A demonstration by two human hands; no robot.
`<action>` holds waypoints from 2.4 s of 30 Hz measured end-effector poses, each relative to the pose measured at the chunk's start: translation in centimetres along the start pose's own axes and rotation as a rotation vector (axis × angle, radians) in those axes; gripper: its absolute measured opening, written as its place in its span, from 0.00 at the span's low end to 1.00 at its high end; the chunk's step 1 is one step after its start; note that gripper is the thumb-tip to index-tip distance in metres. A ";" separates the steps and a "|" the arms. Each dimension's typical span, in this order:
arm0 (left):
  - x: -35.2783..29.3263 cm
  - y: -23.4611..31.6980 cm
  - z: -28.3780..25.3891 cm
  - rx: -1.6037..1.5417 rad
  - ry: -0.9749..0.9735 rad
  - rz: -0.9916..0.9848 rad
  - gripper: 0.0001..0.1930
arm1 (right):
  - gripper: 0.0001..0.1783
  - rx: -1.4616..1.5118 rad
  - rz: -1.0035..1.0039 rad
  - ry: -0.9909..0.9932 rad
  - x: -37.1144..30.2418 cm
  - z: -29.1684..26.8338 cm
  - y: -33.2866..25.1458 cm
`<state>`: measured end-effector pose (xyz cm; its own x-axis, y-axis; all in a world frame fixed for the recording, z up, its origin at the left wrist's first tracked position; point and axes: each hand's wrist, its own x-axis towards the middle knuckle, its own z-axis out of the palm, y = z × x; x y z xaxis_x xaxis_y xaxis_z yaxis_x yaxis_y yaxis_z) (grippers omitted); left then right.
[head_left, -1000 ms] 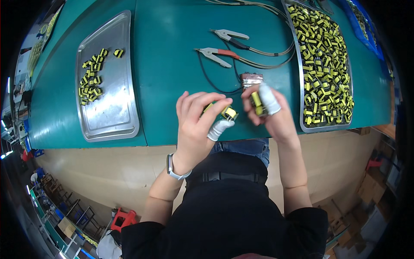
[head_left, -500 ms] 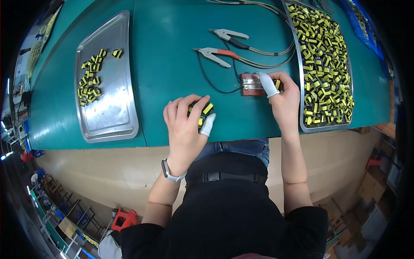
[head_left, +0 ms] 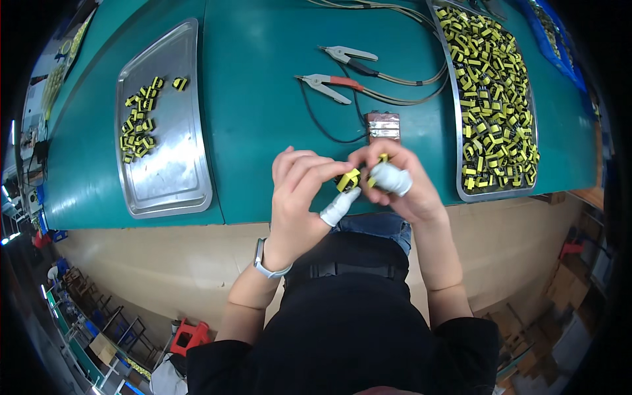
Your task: Assembling and inspecting small yellow electronic components at an industrial workbench.
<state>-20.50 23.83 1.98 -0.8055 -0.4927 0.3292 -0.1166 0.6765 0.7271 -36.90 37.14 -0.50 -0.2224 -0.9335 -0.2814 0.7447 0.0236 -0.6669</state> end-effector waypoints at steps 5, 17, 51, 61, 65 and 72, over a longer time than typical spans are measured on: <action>-1.2 0.2 0.4 0.003 -0.025 -0.089 0.26 | 0.14 0.033 0.044 0.053 -0.1 1.3 0.8; -3.2 -2.2 1.6 0.282 0.021 -0.174 0.21 | 0.15 -1.071 -0.152 0.734 1.4 -1.5 -3.8; -1.7 -1.0 3.1 0.167 0.039 -0.024 0.22 | 0.20 -1.403 -0.398 1.127 -6.7 -23.5 -23.1; -0.8 -0.8 3.4 0.075 0.036 -0.043 0.24 | 0.15 -1.315 -0.582 0.759 -6.2 -4.7 -9.7; -0.6 -0.2 3.0 -0.137 0.010 0.104 0.33 | 0.21 -0.945 -0.128 0.193 -3.3 0.1 -3.9; -1.7 -0.7 1.3 0.015 0.009 0.092 0.35 | 0.14 -0.791 -0.148 0.285 -1.4 0.4 -1.9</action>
<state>-19.85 24.92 0.15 -0.8082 -0.4327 0.3995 -0.0513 0.7275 0.6841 -37.76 38.23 1.42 -0.5117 -0.8234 -0.2453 0.0606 0.2503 -0.9663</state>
